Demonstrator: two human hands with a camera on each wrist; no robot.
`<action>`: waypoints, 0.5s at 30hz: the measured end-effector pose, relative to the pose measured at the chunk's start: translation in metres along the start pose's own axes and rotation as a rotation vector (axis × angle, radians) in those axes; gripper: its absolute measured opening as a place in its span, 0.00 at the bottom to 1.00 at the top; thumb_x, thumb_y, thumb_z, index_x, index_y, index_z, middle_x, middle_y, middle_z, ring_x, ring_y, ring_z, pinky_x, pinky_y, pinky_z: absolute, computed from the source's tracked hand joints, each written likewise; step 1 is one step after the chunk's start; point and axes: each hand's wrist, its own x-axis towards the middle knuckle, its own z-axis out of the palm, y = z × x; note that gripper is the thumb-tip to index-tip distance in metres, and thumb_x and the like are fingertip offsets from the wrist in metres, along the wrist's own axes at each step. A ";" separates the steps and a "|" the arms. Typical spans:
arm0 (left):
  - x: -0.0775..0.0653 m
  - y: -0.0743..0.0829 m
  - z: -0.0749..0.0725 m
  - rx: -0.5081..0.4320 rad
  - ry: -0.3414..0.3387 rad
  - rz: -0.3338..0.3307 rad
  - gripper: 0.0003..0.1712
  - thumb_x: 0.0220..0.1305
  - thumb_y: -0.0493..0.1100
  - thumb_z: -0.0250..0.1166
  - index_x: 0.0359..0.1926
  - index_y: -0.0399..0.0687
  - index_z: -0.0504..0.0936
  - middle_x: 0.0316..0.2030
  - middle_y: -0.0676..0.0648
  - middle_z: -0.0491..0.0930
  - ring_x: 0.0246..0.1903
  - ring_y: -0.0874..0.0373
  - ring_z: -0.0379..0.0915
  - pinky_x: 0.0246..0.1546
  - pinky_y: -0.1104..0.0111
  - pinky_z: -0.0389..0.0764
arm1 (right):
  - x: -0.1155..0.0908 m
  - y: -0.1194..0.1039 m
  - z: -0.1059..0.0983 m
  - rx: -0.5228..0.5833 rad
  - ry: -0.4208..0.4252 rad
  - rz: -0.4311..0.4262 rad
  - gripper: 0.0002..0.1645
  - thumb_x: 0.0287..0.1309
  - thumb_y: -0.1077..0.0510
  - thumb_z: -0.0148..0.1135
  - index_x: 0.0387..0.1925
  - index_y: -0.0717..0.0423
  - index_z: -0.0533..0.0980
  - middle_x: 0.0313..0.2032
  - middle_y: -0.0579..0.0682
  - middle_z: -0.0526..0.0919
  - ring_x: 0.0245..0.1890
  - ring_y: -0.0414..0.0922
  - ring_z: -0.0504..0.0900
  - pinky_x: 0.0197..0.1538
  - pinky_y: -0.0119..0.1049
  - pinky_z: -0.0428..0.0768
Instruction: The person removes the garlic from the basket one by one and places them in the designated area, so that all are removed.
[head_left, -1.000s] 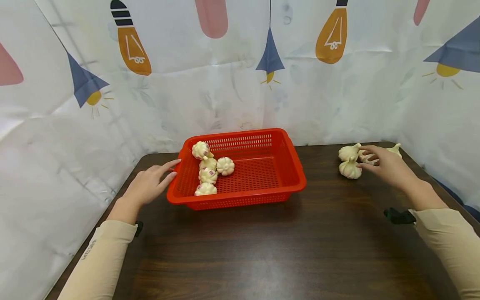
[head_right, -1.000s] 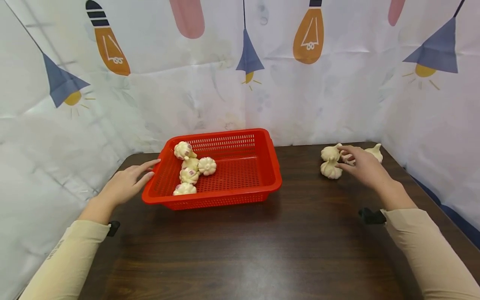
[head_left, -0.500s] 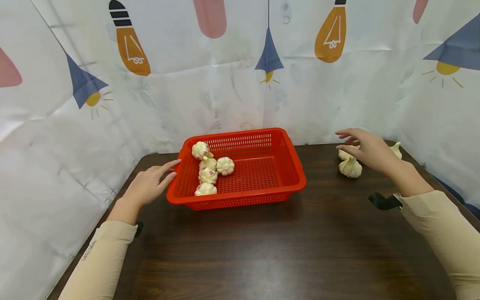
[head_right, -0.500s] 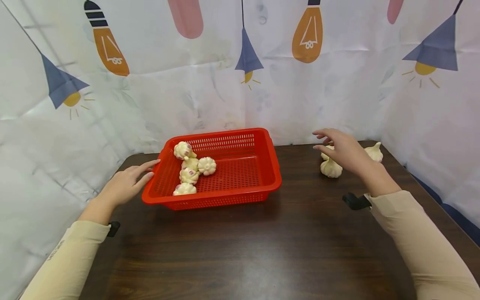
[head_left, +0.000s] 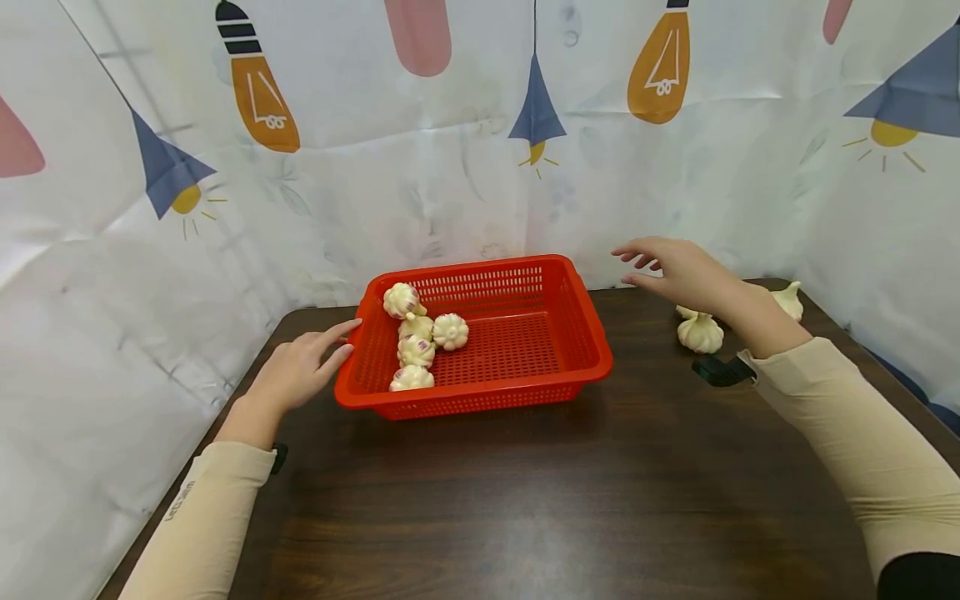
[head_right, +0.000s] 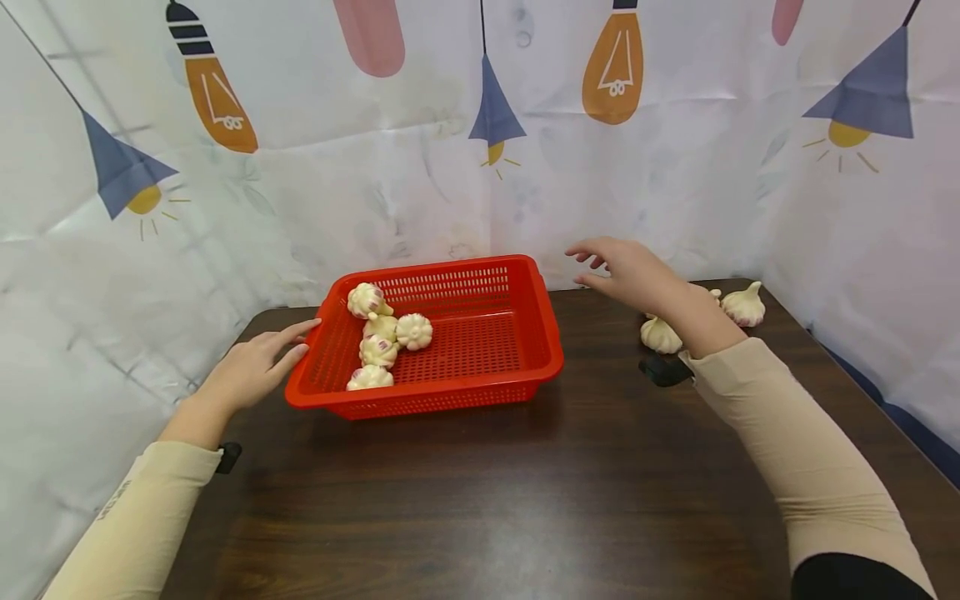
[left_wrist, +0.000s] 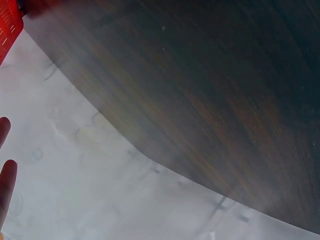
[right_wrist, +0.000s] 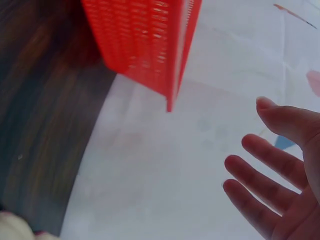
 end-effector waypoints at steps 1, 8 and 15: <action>0.000 0.000 0.000 0.001 0.000 0.000 0.31 0.80 0.57 0.50 0.76 0.49 0.66 0.59 0.30 0.78 0.54 0.33 0.75 0.53 0.38 0.76 | 0.004 -0.002 0.000 -0.001 -0.002 -0.009 0.25 0.68 0.64 0.66 0.64 0.63 0.75 0.57 0.62 0.81 0.52 0.60 0.82 0.57 0.58 0.78; 0.001 -0.001 -0.001 0.004 -0.002 0.004 0.31 0.80 0.56 0.50 0.76 0.49 0.66 0.58 0.30 0.78 0.53 0.33 0.76 0.52 0.38 0.77 | 0.030 -0.015 -0.002 0.001 -0.007 -0.022 0.23 0.67 0.64 0.66 0.62 0.64 0.76 0.56 0.63 0.82 0.51 0.59 0.83 0.58 0.57 0.78; 0.001 -0.001 0.000 0.007 -0.010 -0.001 0.31 0.80 0.57 0.50 0.76 0.49 0.66 0.58 0.30 0.78 0.53 0.34 0.75 0.52 0.38 0.77 | 0.062 -0.025 0.009 -0.016 -0.003 -0.032 0.23 0.69 0.62 0.65 0.63 0.62 0.75 0.57 0.62 0.82 0.51 0.58 0.82 0.57 0.56 0.79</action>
